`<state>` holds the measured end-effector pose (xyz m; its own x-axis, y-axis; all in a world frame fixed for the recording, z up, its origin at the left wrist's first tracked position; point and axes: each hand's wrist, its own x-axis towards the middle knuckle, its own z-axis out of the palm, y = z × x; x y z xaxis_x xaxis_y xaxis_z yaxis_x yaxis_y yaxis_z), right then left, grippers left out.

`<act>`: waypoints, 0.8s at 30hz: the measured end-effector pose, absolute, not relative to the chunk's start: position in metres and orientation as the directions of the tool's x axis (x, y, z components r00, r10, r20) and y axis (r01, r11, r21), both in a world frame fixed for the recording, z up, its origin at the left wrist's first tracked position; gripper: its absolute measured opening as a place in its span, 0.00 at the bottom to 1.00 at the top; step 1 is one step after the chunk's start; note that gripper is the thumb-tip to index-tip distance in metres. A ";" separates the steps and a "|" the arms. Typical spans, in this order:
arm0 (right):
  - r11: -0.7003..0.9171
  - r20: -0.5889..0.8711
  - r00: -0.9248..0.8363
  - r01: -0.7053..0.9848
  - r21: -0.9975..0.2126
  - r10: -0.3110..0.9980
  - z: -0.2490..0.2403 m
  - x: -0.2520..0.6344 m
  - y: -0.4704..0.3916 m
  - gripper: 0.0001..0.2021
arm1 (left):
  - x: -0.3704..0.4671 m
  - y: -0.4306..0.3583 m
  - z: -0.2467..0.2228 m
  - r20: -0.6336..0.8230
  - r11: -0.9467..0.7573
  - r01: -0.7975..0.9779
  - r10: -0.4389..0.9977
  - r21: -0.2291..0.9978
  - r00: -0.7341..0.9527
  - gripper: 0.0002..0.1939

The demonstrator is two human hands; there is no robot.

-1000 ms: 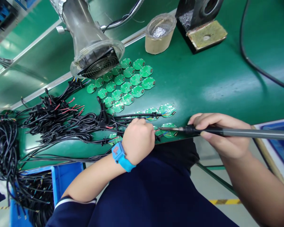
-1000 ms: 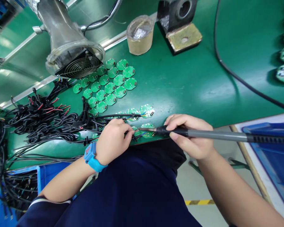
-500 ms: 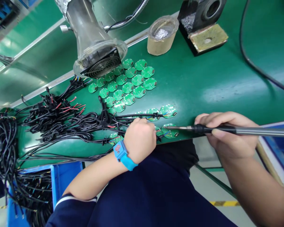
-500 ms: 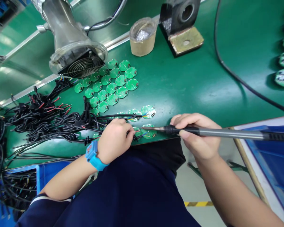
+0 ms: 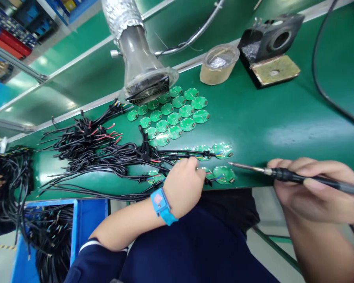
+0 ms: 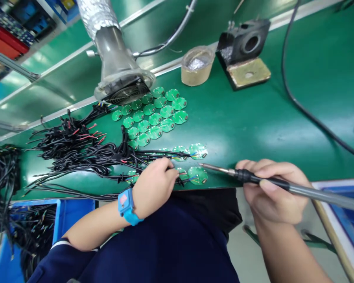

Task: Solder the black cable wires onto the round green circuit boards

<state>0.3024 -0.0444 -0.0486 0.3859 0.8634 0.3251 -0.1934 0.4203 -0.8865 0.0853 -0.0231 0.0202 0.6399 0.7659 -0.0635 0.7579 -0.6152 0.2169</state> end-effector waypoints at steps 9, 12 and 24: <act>0.421 0.315 0.414 -0.194 -0.886 0.854 -0.053 0.305 -0.042 0.06 | 0.004 -0.024 0.042 0.611 -0.383 0.890 0.775 0.248 0.163 0.21; 0.411 0.302 0.420 -0.198 -0.890 0.856 -0.050 0.303 -0.040 0.06 | -0.012 -0.010 0.041 0.496 -0.462 0.849 0.817 0.258 0.295 0.13; 0.405 0.311 0.369 -0.212 -0.889 0.876 -0.051 0.331 -0.052 0.04 | 0.061 -0.009 0.073 0.605 -0.761 0.605 0.601 0.235 0.522 0.09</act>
<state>0.3306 -0.0524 -0.0507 0.3686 0.8759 0.3113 -0.2115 0.4051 -0.8894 0.0606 -0.0092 0.0727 0.5218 0.6010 0.6054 0.6046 -0.7612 0.2346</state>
